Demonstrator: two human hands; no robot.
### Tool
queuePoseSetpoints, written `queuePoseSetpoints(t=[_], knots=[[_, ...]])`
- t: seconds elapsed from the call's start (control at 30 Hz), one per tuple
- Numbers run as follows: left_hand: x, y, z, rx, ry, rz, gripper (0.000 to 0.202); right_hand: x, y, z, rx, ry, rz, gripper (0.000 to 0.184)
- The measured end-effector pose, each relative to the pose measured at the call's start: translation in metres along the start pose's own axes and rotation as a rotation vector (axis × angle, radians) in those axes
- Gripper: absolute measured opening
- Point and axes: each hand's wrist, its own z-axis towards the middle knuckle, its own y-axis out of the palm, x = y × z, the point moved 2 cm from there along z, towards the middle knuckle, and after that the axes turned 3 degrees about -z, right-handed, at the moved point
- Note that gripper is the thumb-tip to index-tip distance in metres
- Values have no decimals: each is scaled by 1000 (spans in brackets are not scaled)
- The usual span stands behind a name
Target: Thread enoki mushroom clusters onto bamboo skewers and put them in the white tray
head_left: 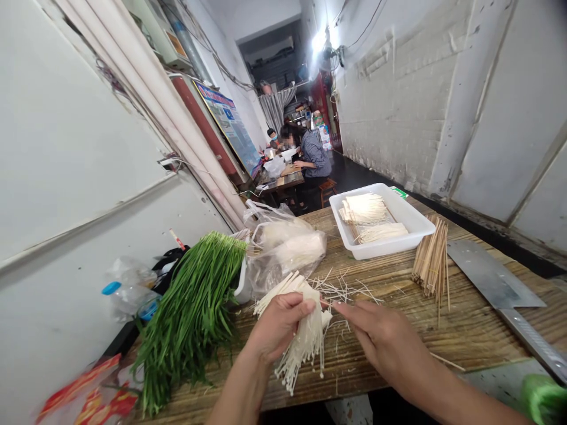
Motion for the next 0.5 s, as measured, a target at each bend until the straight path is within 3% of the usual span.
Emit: queuePoseSetpoints(t=[0.27, 0.5], knots=[[-1, 5, -2, 27, 87, 11, 30, 16, 14, 0, 90, 116, 303, 23], [-7, 5, 5, 99, 120, 59, 23, 19, 15, -9, 72, 174, 401, 24]])
